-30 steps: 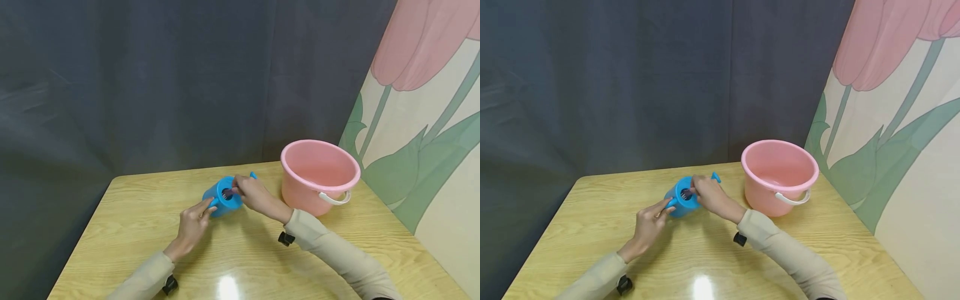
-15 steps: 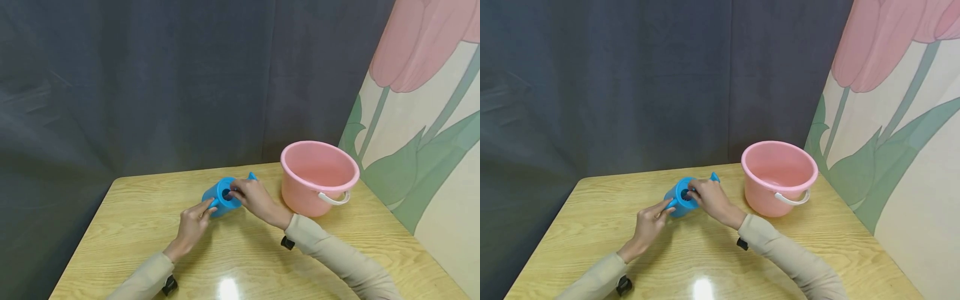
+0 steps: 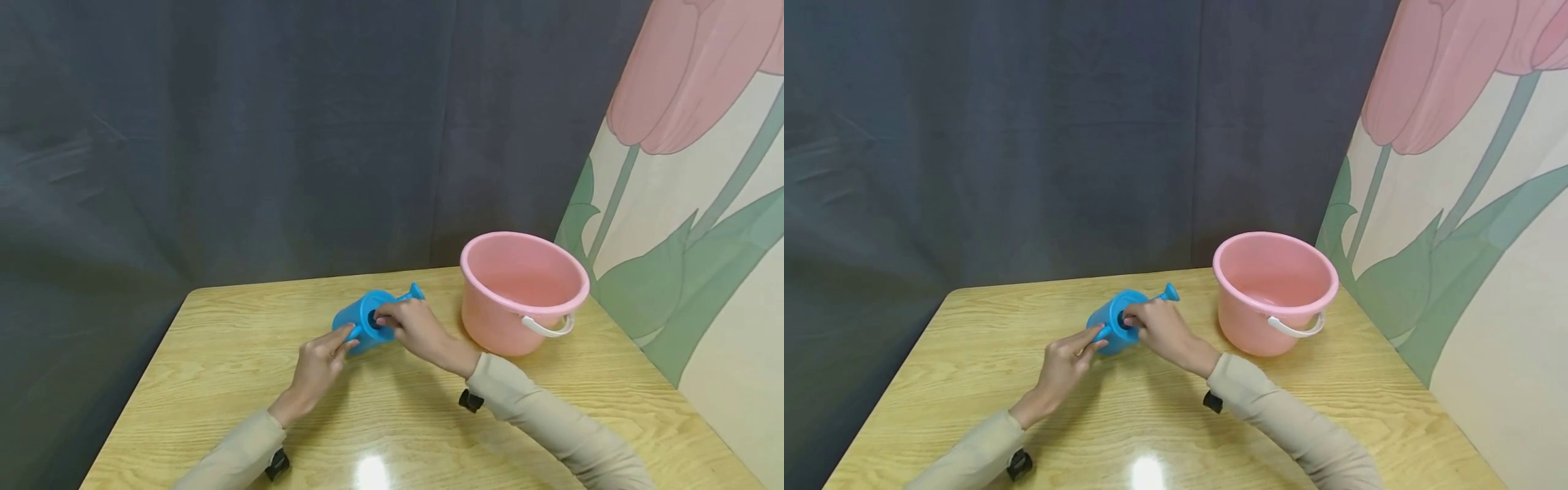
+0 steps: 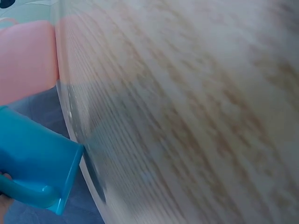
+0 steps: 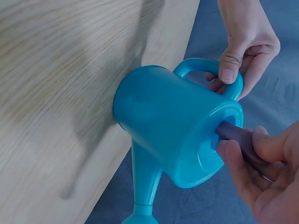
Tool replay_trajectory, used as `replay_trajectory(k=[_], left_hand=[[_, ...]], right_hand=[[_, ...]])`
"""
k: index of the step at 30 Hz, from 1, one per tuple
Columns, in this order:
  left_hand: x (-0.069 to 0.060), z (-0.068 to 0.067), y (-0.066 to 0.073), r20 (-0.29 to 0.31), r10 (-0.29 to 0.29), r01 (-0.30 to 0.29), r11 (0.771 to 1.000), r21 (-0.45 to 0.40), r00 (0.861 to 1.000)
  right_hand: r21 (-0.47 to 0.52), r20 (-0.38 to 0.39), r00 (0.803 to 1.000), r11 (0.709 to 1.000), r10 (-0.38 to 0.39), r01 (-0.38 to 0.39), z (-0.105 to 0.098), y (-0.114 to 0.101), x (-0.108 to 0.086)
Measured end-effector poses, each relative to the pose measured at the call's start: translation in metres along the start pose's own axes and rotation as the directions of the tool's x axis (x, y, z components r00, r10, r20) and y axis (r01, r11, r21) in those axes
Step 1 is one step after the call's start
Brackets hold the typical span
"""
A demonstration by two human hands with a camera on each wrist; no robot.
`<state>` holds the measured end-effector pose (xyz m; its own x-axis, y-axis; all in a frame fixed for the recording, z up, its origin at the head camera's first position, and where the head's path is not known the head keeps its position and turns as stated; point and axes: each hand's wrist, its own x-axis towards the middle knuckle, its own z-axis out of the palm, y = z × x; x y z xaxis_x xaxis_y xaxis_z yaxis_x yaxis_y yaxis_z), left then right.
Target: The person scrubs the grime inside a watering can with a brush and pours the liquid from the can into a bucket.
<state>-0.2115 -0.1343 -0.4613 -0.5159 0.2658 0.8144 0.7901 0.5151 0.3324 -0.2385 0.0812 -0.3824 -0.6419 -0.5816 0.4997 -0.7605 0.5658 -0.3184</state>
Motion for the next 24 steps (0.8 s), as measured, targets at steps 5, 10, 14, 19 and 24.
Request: replay_trajectory(k=[5,10,14,19,24], left_hand=[[0.000,0.000,0.000,-0.002,0.010,-0.010,1.000,0.019,1.000],[-0.001,0.000,-0.001,0.001,-0.001,0.001,1.000,0.008,1.000],[-0.001,0.000,0.000,0.005,-0.009,0.009,1.000,0.001,1.000],[0.002,0.000,0.001,0.007,-0.014,0.014,1.000,0.004,1.000],[0.003,0.000,0.003,0.019,-0.016,0.016,1.000,0.007,1.000]], right_hand=[[0.046,0.004,0.999,0.998,0.034,-0.034,-0.012,-0.004,0.002],[0.079,-0.013,0.998,0.995,0.062,-0.061,-0.027,-0.007,0.003],[0.063,-0.028,0.997,0.996,0.068,-0.066,-0.028,-0.006,0.004],[0.057,-0.020,0.998,0.997,0.056,-0.055,-0.013,0.001,0.002],[0.092,-0.023,0.999,0.995,0.038,-0.036,-0.002,0.005,0.000]])
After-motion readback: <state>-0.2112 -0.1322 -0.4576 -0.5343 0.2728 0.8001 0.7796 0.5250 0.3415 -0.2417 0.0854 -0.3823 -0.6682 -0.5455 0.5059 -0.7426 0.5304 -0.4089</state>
